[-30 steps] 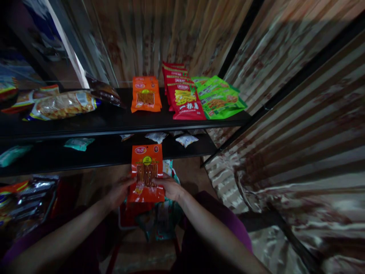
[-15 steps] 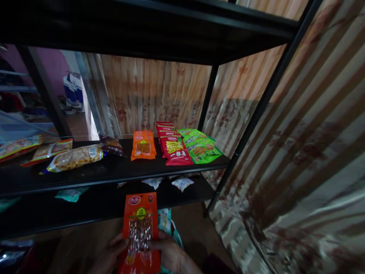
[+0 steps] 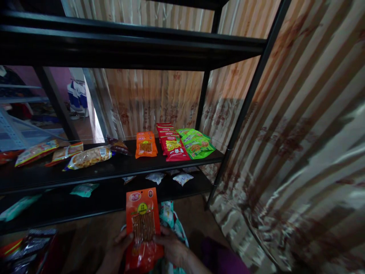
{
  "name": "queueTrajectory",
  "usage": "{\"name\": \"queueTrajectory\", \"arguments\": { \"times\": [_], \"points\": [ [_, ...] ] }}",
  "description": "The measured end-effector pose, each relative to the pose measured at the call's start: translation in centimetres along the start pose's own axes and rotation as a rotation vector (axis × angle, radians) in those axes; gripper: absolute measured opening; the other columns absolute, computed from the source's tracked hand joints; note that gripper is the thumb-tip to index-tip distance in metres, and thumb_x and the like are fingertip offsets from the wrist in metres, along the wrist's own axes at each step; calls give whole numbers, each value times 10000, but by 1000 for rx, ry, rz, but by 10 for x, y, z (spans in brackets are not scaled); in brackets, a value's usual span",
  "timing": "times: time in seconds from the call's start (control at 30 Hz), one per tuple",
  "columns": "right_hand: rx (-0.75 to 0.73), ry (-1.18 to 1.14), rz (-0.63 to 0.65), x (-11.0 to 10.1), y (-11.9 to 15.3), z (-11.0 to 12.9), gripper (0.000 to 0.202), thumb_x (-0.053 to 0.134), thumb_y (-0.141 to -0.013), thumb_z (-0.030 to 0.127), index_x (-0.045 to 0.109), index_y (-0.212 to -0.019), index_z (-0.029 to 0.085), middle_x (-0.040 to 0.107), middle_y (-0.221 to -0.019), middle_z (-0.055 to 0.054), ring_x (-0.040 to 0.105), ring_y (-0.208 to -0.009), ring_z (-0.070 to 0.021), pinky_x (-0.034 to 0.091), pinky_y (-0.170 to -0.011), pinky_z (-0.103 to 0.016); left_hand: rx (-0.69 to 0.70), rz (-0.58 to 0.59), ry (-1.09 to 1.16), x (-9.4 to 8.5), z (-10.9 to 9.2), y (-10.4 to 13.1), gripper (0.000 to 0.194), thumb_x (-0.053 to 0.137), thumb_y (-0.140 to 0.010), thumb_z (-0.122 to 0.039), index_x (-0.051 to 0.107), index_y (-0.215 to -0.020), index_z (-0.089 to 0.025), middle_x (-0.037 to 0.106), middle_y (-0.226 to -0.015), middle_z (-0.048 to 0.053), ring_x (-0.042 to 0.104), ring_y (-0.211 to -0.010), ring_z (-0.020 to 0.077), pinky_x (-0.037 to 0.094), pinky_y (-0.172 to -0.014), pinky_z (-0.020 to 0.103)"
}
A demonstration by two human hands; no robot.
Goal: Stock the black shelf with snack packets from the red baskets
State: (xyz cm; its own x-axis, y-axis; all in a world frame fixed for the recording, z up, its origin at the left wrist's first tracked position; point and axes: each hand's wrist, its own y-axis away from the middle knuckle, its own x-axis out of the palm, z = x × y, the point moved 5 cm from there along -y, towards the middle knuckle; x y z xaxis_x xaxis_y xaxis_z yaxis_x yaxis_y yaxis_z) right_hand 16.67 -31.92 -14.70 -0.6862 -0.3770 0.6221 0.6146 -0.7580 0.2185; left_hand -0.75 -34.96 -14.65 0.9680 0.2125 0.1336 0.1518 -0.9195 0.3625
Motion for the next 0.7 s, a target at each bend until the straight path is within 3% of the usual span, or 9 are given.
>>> {"name": "queueTrajectory", "arguments": {
  "times": [0.13,0.27,0.47,0.7],
  "points": [
    [-35,17,-91,4,8,-1,447,843,-575,356,714,-962,173,729,-874,-61,689,-823,-199,478,-831,-333,-12,13,143,9,-14,10,441,740,-544,-552,731,-833,-219,741,-916,66,672,-927,306,477,-923,443],
    [-106,85,-175,13,17,7,493,815,-608,451,707,-1001,173,727,-907,-78,682,-861,-233,478,-864,-386,-10,23,177,14,-36,13,428,774,-529,-498,725,-823,-190,740,-904,76,672,-926,296,496,-884,415],
    [-248,269,-147,40,16,51,423,684,-755,506,688,-1035,190,707,-995,-76,645,-965,-242,435,-944,-393,-2,60,212,26,-74,11,410,776,-570,-446,711,-884,-189,740,-815,58,685,-817,260,516,-807,392],
    [-335,428,-207,43,-28,112,424,697,-715,538,680,-915,164,689,-824,-39,625,-780,-203,477,-786,-350,164,55,198,35,-145,-28,347,763,-565,-393,685,-800,-151,714,-739,36,654,-685,191,512,-672,293]
  ]
}}
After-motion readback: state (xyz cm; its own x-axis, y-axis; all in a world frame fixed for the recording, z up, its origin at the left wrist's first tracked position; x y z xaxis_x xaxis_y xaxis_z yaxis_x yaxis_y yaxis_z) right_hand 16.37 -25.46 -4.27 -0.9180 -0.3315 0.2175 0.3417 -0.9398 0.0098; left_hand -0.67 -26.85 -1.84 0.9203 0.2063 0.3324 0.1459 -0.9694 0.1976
